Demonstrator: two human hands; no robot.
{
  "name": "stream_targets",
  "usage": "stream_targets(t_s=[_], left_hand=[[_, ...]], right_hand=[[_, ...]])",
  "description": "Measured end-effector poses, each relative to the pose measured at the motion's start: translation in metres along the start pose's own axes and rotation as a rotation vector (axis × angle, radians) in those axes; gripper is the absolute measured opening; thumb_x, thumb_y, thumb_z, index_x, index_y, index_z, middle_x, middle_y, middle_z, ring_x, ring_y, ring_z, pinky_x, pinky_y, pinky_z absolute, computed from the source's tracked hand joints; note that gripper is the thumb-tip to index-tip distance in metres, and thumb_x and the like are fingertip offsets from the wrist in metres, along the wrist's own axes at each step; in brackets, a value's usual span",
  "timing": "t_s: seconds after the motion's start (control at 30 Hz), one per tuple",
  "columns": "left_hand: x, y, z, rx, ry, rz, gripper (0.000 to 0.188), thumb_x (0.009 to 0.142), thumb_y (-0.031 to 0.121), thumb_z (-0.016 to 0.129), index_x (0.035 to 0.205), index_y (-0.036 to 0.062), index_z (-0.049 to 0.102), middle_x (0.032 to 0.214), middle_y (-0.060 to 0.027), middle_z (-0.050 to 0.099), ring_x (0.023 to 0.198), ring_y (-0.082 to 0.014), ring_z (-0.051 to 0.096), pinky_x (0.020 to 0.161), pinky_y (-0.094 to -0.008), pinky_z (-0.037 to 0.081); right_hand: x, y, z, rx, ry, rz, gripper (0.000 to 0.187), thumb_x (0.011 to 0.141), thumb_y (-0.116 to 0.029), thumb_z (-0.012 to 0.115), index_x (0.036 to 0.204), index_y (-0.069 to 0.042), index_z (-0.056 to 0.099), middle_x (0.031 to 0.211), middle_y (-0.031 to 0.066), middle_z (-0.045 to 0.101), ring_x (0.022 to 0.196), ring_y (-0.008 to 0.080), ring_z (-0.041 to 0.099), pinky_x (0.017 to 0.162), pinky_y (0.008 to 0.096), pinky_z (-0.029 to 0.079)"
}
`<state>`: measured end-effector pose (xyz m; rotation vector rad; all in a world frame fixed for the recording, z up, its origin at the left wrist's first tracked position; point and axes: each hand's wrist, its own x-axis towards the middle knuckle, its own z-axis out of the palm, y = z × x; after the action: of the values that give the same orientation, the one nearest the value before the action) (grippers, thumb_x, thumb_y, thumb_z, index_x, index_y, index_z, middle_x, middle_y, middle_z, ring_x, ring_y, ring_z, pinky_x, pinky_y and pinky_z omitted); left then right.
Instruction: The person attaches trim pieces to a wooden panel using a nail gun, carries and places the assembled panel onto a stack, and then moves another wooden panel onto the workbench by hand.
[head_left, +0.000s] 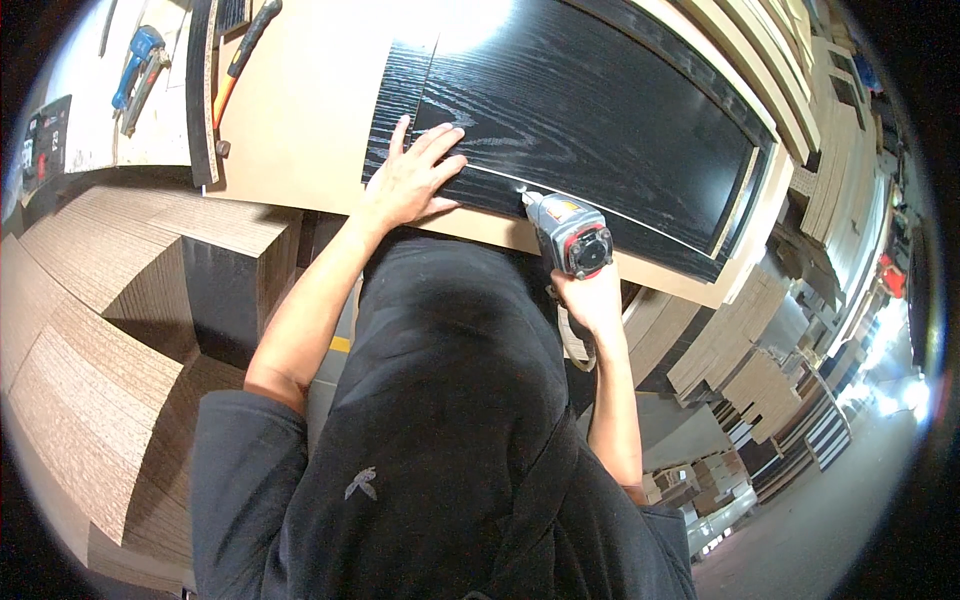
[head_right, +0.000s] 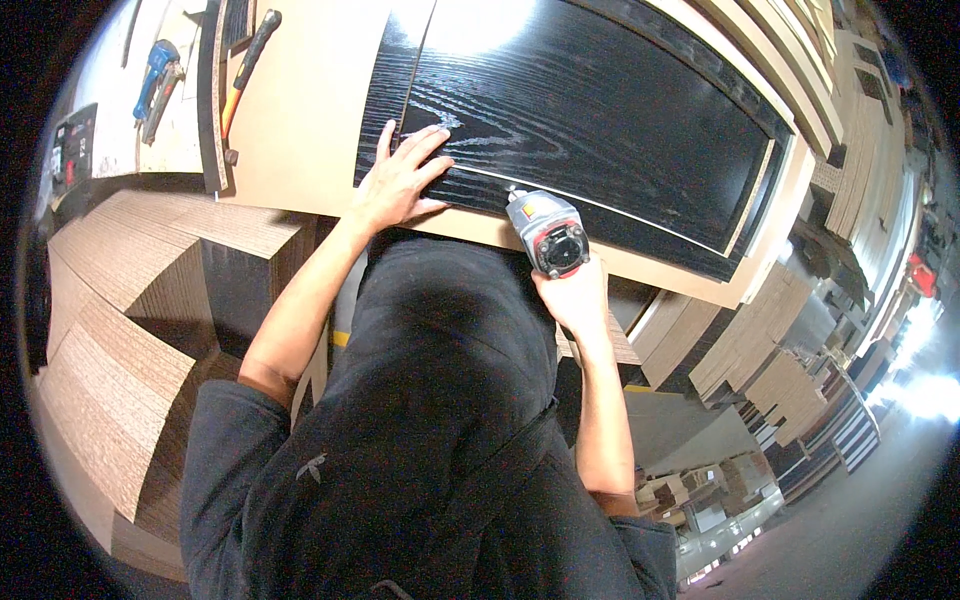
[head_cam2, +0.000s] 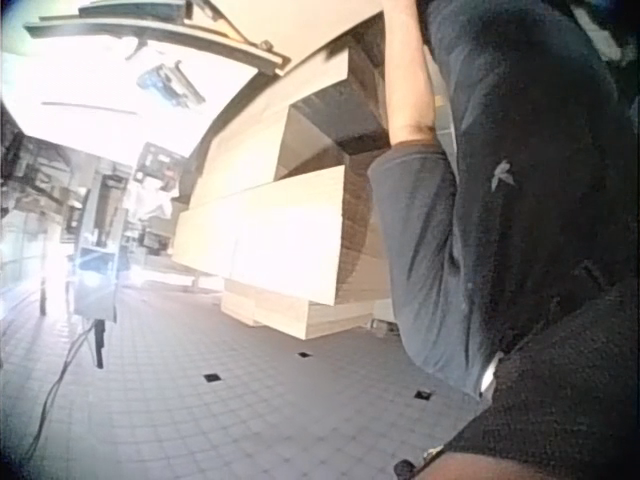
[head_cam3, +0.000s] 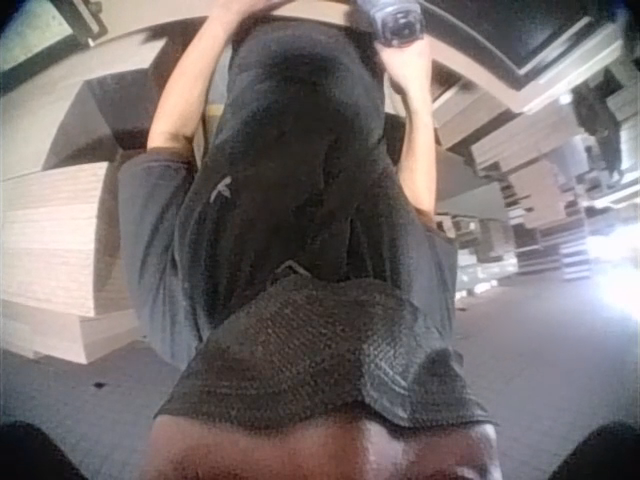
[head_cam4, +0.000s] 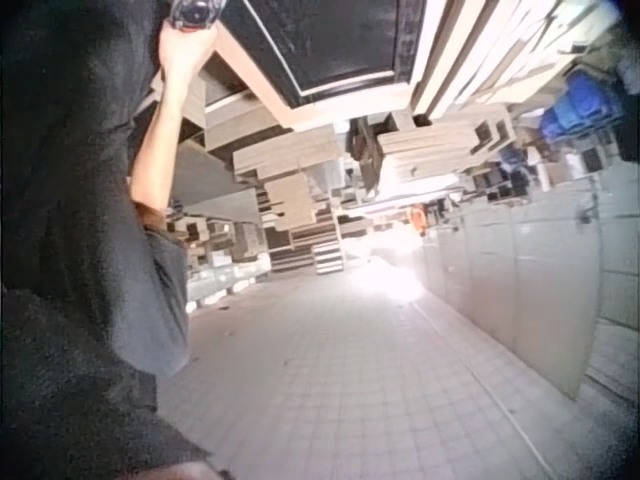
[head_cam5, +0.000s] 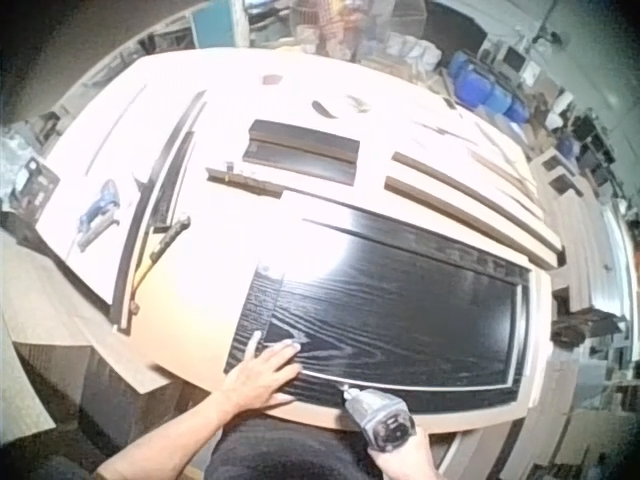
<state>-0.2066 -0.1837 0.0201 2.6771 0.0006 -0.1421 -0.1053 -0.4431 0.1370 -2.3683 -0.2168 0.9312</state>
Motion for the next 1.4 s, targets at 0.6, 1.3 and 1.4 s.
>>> stream_targets(t_s=[0.6, 1.3, 1.4], left_hand=[[0.000, -0.003, 0.003, -0.002, 0.022, 0.026, 0.060, 0.067, 0.042, 0.078, 0.119, 0.0166, 0.059, 0.144, -0.0075, 0.041, 0.139, -0.0231, 0.031, 0.114, -0.0614, 0.012], [-0.082, -0.034, 0.010, -0.605, 0.546, -0.732, 0.021, 0.078, 0.019, 0.074, 0.094, 0.0067, 0.074, 0.093, -0.0072, 0.071, 0.088, -0.0223, 0.063, 0.088, -0.0340, 0.043], [-0.080, -0.033, 0.018, -0.698, 0.643, -0.718, 0.018, 0.079, 0.023, 0.072, 0.089, 0.0085, 0.074, 0.096, -0.0027, 0.070, 0.097, -0.0206, 0.060, 0.088, -0.0377, 0.037]], right_hand=[[0.002, -0.022, 0.009, -0.131, 0.072, 0.011, 0.023, 0.069, -0.012, 0.069, 0.086, 0.003, 0.065, 0.077, 0.0160, 0.069, 0.075, 0.0257, 0.069, 0.069, 0.0342, 0.052], [0.033, -0.115, 0.066, -0.330, -0.260, -0.278, 0.025, 0.072, -0.016, 0.068, 0.091, 0.000, 0.067, 0.083, 0.0214, 0.069, 0.084, 0.0346, 0.069, 0.072, 0.0381, 0.053], [0.039, -0.126, 0.077, -0.337, -0.302, -0.299, 0.026, 0.072, -0.017, 0.068, 0.092, 0.001, 0.067, 0.084, 0.0208, 0.069, 0.084, 0.0336, 0.069, 0.072, 0.0375, 0.053]])
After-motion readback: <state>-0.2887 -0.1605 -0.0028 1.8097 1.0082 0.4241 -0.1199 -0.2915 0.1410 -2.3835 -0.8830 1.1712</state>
